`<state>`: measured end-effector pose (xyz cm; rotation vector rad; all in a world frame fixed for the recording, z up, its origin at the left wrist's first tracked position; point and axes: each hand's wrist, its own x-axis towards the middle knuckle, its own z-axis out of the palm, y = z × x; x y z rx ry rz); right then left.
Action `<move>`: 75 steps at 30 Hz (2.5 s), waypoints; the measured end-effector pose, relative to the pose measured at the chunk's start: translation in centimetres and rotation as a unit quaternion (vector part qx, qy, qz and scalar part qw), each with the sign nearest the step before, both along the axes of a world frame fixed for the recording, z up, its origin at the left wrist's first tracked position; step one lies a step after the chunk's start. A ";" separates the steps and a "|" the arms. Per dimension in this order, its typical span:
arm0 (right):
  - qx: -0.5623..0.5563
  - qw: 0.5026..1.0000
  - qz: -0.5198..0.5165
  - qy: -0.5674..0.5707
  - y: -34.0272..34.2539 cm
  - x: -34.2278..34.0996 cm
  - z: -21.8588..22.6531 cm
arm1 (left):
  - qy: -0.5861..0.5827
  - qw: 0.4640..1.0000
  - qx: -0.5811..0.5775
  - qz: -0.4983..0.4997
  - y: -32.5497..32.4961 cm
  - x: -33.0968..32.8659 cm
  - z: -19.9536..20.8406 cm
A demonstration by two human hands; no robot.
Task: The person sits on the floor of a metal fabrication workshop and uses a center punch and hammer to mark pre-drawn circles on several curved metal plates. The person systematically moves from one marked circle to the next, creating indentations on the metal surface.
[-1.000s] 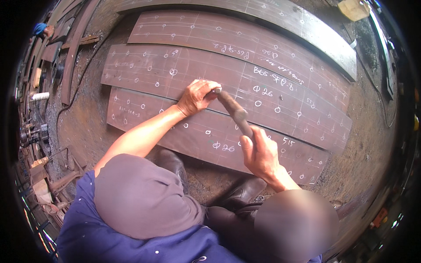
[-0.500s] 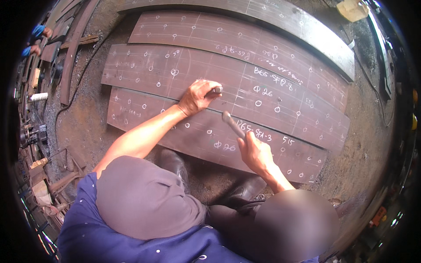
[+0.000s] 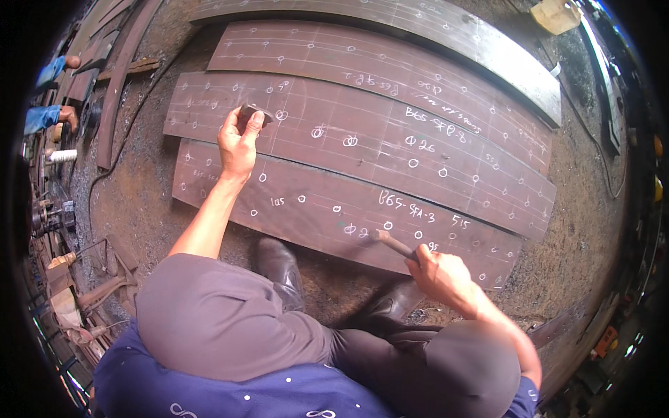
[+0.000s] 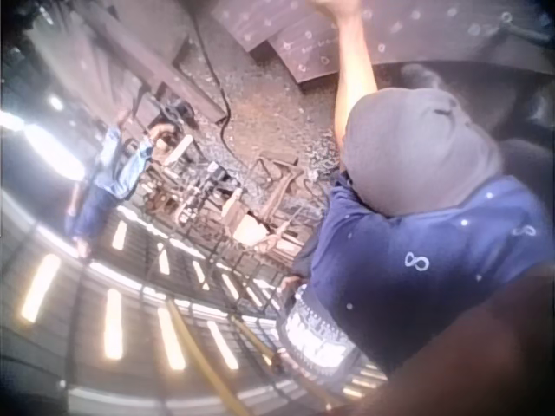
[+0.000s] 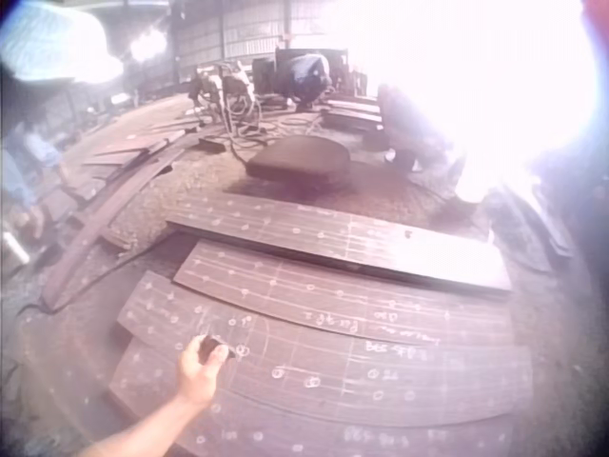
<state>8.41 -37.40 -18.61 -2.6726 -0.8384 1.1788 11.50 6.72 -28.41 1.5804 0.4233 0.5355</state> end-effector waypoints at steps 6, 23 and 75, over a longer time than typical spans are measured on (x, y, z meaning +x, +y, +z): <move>-0.058 0.996 0.069 0.028 1.6 3.6 5.0 | 0.044 0.997 -0.036 -0.053 0.0 -1.7 -0.9; -0.134 0.986 -0.091 0.037 4.8 1.4 3.2 | 0.183 0.941 0.142 -0.247 -1.3 5.2 -2.9; -0.159 0.962 -0.218 -0.030 8.6 -4.1 2.8 | 0.161 0.943 0.208 -0.205 -2.3 5.0 -3.8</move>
